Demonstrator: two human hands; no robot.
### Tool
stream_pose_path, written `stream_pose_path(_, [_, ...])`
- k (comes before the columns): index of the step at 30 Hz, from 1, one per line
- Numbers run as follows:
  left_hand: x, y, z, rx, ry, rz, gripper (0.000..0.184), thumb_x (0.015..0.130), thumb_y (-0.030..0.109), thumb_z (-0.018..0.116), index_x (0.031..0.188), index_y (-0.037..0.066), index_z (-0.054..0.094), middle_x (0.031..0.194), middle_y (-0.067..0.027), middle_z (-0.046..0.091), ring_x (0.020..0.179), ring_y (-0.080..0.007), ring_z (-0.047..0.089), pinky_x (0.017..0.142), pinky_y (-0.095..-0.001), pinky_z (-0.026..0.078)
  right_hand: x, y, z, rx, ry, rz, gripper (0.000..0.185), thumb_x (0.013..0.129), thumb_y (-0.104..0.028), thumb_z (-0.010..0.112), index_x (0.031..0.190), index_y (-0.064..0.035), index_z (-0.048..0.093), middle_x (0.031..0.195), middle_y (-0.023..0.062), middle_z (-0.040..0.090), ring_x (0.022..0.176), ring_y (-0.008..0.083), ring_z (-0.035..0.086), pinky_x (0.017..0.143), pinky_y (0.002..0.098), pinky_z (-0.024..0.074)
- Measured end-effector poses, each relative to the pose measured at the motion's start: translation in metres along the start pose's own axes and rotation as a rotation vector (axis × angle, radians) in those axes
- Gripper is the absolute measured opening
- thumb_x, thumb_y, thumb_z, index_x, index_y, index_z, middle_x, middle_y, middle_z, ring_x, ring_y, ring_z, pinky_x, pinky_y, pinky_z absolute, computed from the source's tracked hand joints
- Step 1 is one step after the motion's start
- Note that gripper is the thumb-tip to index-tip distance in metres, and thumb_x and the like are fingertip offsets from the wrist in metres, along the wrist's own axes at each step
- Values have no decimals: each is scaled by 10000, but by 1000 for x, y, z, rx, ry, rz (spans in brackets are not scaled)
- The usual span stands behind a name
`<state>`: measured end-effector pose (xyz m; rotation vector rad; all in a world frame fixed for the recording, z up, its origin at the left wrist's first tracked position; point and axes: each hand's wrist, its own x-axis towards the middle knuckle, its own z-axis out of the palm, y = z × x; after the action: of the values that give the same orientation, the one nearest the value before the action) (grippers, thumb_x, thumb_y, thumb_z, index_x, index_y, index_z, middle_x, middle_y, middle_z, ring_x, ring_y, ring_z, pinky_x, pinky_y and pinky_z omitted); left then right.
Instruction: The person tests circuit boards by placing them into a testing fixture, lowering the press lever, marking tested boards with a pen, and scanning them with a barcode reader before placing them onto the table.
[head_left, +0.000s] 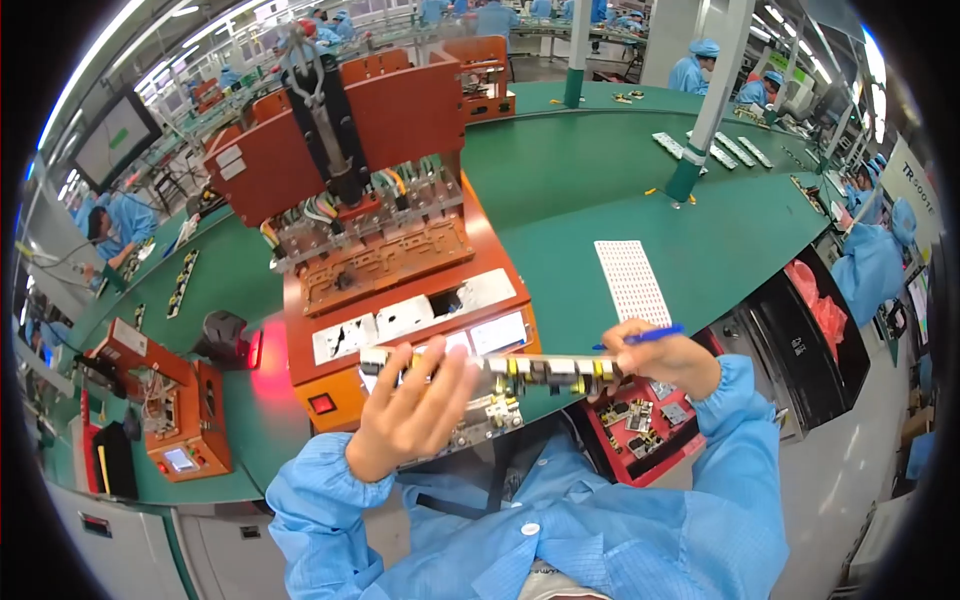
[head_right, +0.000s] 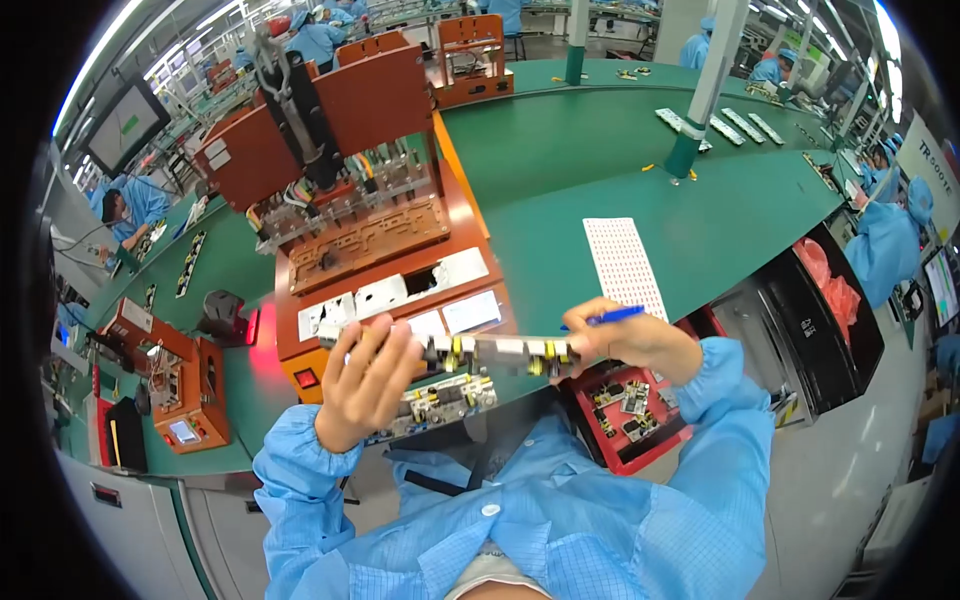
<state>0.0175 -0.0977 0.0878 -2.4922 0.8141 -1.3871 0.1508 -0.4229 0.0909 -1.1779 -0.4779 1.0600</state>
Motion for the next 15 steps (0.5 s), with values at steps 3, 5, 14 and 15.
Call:
stream_pose_path(3, [-11,-16,5,-264,-118,-202,474,758,101,755,1185,2,573,1225,-166,618,1154,-340,588,1007,-481,442,35,-1,-1,-128,213,-26,240,953,-288,608,851,-72,583,834,78,645,761,218,685,650,328,568])
stream_pose_path(5, [-19,-29,15,-313,-192,-303,532,737,106,775,1199,-12,539,1206,-184,602,1140,-366,571,1004,-459,441,68,-3,1,-526,322,-330,341,969,-302,604,723,-109,468,782,3,553,761,86,587,684,273,498])
stream_pose_path(14, [-51,-67,25,-301,-319,-562,661,748,163,775,1287,-11,434,1206,-220,546,1148,-405,507,957,-467,415,138,37,28,-1086,598,-828,250,845,-111,698,811,20,488,829,157,573,1001,316,658,731,366,482])
stream_pose_path(15, [-53,-59,16,-200,-244,-634,637,796,181,749,1299,-25,418,1231,-220,536,1151,-384,511,981,-459,397,129,40,37,-1109,692,-624,230,810,-100,714,877,42,546,875,173,591,997,353,641,751,385,480])
